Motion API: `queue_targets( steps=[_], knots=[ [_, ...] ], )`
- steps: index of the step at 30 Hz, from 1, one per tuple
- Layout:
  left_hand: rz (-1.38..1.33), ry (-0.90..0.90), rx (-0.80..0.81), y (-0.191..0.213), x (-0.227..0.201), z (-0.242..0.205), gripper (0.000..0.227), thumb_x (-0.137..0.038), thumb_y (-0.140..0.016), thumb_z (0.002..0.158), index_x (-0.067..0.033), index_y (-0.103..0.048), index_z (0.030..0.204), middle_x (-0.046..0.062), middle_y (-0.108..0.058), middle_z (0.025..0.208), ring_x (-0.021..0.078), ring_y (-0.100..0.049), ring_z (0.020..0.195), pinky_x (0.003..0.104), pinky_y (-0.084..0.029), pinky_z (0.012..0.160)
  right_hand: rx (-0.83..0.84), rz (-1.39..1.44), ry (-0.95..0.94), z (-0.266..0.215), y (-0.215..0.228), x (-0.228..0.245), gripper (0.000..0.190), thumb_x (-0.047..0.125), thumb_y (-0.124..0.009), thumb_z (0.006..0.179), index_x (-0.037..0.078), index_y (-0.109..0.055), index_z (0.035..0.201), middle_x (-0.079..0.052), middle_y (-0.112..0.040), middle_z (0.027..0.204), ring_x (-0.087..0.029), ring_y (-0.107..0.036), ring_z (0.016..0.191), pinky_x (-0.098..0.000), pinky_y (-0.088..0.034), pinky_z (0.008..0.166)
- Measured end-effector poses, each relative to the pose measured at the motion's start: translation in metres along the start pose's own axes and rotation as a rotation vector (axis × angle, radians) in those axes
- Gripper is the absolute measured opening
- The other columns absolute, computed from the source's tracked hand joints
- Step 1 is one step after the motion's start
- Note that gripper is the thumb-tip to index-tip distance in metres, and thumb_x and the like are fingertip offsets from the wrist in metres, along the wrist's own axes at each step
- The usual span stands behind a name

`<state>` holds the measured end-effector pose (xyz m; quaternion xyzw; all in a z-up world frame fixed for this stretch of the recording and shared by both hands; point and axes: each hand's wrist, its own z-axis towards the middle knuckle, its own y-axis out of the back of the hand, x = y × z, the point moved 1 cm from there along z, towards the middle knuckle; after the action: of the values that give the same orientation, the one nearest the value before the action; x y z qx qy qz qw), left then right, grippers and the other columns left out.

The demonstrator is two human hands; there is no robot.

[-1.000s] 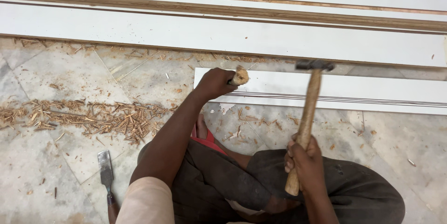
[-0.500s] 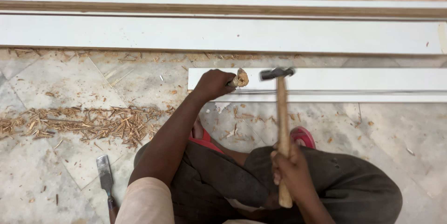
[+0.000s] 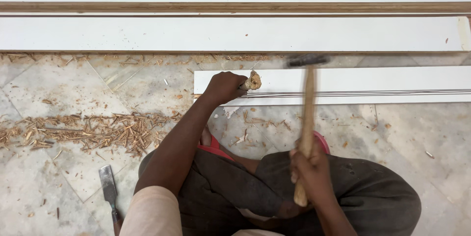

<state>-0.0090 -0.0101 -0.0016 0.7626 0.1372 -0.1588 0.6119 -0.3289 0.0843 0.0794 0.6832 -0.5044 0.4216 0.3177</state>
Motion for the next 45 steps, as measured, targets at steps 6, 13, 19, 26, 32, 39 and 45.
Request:
queue_targets(
  steps=[6,13,19,26,32,39,45],
  knots=[
    [0.014,-0.023,-0.024,-0.003,0.000,0.009,0.028,-0.039,-0.078,0.084,-0.0177,-0.072,0.102,0.007,-0.075,0.091,0.0307,-0.071,0.091,0.047,-0.055,0.075,0.113,-0.057,-0.333,0.003,-0.029,-0.012,0.023,0.010,-0.063,0.091,0.005,-0.051,0.109,-0.005,-0.052,0.069,-0.012,-0.048,0.046,-0.0301,-0.045,0.041],
    [0.026,-0.022,0.026,-0.005,0.001,0.012,0.029,-0.041,-0.077,0.086,-0.0164,-0.071,0.099,0.007,-0.075,0.089,0.0306,-0.072,0.092,0.048,-0.055,0.075,-0.085,0.122,-0.101,0.003,-0.009,0.004,0.023,0.006,-0.058,0.087,0.006,-0.050,0.108,-0.004,-0.054,0.068,-0.012,-0.047,0.045,-0.0294,-0.042,0.038],
    [0.061,-0.009,0.060,-0.005,0.002,0.017,0.033,-0.044,-0.077,0.086,-0.0157,-0.070,0.101,0.009,-0.073,0.090,0.0317,-0.071,0.090,0.048,-0.054,0.073,0.074,-0.112,-0.334,0.002,-0.032,0.002,0.022,0.009,-0.064,0.089,0.004,-0.051,0.107,-0.008,-0.052,0.064,-0.016,-0.048,0.043,-0.0323,-0.044,0.039],
    [0.061,-0.030,0.044,-0.008,0.005,0.016,0.034,-0.046,-0.076,0.086,-0.0147,-0.070,0.097,0.008,-0.074,0.089,0.0313,-0.072,0.091,0.048,-0.054,0.073,-0.112,0.139,-0.025,0.009,-0.004,0.005,0.023,0.007,-0.058,0.087,0.005,-0.048,0.109,-0.003,-0.055,0.070,-0.011,-0.048,0.046,-0.0289,-0.043,0.039],
    [0.029,-0.007,0.060,-0.014,0.004,0.022,0.035,-0.046,-0.077,0.083,-0.0163,-0.070,0.101,0.009,-0.073,0.090,0.0318,-0.072,0.091,0.049,-0.055,0.073,0.044,0.000,-0.325,0.012,-0.021,-0.025,0.020,0.008,-0.063,0.088,0.004,-0.053,0.105,-0.007,-0.052,0.066,-0.015,-0.047,0.045,-0.0315,-0.041,0.038],
    [-0.020,-0.039,0.154,-0.047,0.012,0.017,0.033,-0.041,-0.073,0.088,-0.0123,-0.068,0.103,0.013,-0.073,0.092,0.0352,-0.071,0.094,0.050,-0.053,0.080,-0.108,0.164,-0.128,0.008,0.003,0.009,0.023,0.005,-0.057,0.086,0.009,-0.051,0.108,-0.003,-0.052,0.070,-0.012,-0.045,0.046,-0.0295,-0.040,0.039],
    [-0.297,-0.104,-0.221,-0.094,0.016,0.024,0.031,-0.030,-0.072,0.090,-0.0071,-0.062,0.108,0.018,-0.071,0.097,0.0412,-0.068,0.093,0.053,-0.052,0.080,-0.193,0.245,-0.079,0.018,0.018,-0.010,0.014,0.004,-0.054,0.094,0.006,-0.049,0.106,-0.005,-0.049,0.071,-0.011,-0.043,0.048,-0.0294,-0.038,0.040]
  ],
)
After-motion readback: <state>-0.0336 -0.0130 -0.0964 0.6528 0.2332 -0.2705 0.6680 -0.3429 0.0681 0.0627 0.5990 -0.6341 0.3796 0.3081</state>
